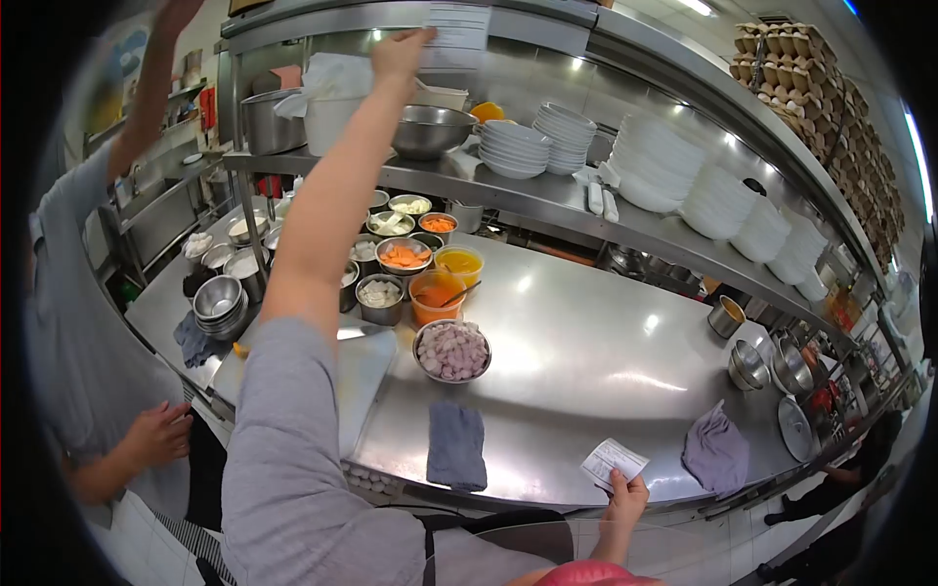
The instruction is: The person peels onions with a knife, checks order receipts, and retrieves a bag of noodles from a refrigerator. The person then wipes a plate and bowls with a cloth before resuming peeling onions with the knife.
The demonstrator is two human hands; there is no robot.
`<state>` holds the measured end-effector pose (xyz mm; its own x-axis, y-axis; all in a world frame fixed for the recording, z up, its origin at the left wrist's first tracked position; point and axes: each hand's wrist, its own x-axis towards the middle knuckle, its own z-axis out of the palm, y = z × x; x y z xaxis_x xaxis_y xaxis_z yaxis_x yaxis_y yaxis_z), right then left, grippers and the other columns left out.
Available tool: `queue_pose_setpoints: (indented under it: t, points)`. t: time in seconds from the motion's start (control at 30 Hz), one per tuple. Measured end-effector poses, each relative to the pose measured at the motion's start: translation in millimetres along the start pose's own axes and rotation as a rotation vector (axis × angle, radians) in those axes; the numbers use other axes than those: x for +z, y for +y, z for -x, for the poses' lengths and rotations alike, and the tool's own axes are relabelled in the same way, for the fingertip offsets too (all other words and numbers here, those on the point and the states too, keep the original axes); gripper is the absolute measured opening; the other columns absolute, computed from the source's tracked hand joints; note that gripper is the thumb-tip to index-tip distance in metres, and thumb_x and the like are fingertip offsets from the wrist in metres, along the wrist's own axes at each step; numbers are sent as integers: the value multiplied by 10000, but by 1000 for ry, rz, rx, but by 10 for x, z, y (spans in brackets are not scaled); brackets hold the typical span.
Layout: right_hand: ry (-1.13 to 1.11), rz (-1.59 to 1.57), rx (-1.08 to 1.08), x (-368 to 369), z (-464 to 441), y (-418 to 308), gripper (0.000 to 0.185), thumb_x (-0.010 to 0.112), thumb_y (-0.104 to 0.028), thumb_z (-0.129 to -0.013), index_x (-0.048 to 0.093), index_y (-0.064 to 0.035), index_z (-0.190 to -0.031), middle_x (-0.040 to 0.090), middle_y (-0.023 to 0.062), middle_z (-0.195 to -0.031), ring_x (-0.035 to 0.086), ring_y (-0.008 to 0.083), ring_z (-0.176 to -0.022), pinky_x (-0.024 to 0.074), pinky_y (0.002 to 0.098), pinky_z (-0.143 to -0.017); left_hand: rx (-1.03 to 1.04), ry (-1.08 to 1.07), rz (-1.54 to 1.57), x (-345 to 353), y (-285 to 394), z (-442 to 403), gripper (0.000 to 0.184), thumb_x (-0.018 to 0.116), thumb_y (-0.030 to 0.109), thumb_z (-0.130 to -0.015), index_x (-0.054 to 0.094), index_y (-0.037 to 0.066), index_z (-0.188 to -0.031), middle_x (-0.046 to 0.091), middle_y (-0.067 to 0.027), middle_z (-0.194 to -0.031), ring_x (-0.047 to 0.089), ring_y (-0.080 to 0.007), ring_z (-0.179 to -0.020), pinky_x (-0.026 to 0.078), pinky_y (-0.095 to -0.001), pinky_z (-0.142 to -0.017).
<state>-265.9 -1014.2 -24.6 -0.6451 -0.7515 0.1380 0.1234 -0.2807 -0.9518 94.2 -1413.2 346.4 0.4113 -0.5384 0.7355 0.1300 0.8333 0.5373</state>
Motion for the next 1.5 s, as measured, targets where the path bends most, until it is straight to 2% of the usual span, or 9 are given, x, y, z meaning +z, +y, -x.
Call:
queue_pose_setpoints:
  t: [0.67,0.73,0.77,0.93,1.0,1.17,1.27,1.37,1.5]
  points:
    - [3,117,-76,160,175,-198,158,583,-49,-772,582,54,-893,600,82,-847,545,128,-794,429,252,-730,459,210,-732,530,107,-317,407,750,346,-568,587,44,-786,614,-88,-753,586,-208,-699,456,-326,-653]
    - [66,244,-76,42,129,-206,179,579,-63,-770,570,52,-907,593,77,-873,539,135,-818,424,264,-739,406,206,-510,656,547,114,310,525,272,-737,534,-14,-855,560,-241,-813,533,-362,-819,403,-420,-730]
    - [99,141,-121,-35,45,-194,193,558,-57,-777,558,50,-938,589,74,-892,540,136,-826,424,266,-743,953,122,-681,392,-38,-621,416,712,405,-604,608,45,-785,609,-119,-763,578,-271,-718,447,-347,-669]
    - [259,-158,-211,-424,-302,-691,211,490,-34,-819,465,2,-1026,564,91,-951,570,172,-815,503,300,-631,578,-14,-682,657,101,413,314,637,329,-733,620,18,-772,616,-74,-727,579,-135,-661,449,-273,-596]
    - [305,-153,-246,-585,-303,-844,231,495,-21,-814,457,2,-1040,566,93,-960,573,174,-819,513,296,-614,626,-234,-218,915,124,1300,222,615,228,-783,616,7,-782,617,-46,-753,571,-96,-676,449,-240,-605]
    - [213,-216,-228,-1093,-290,-961,274,518,-14,-799,448,-2,-1064,566,96,-978,575,173,-817,523,287,-593,-353,-1497,167,1718,427,4261,377,500,96,-811,448,39,-1180,567,-69,-897,531,-104,-750,440,-233,-674]
    - [185,-217,-192,-1536,-190,-1060,311,530,-19,-791,444,-7,-1090,567,100,-987,574,171,-826,522,283,-595,-1133,-1522,554,2329,810,5449,483,494,120,-833,328,73,-1284,567,-70,-926,533,-112,-811,442,-242,-709]
    - [141,-188,-121,-2158,-81,-1205,335,541,-28,-785,445,-13,-1105,570,101,-979,574,167,-812,514,273,-583,-1343,-1488,1031,2947,1047,6263,444,505,106,-827,387,59,-1252,576,-66,-946,538,-101,-812,443,-219,-699]
    - [296,-128,-107,-3155,-22,-1405,327,539,-30,-786,450,-11,-1101,574,96,-964,574,158,-762,506,266,-566,-1126,-1696,836,3780,1407,7155,281,511,66,-808,552,1,-1078,589,-62,-936,559,-94,-771,465,-199,-656]
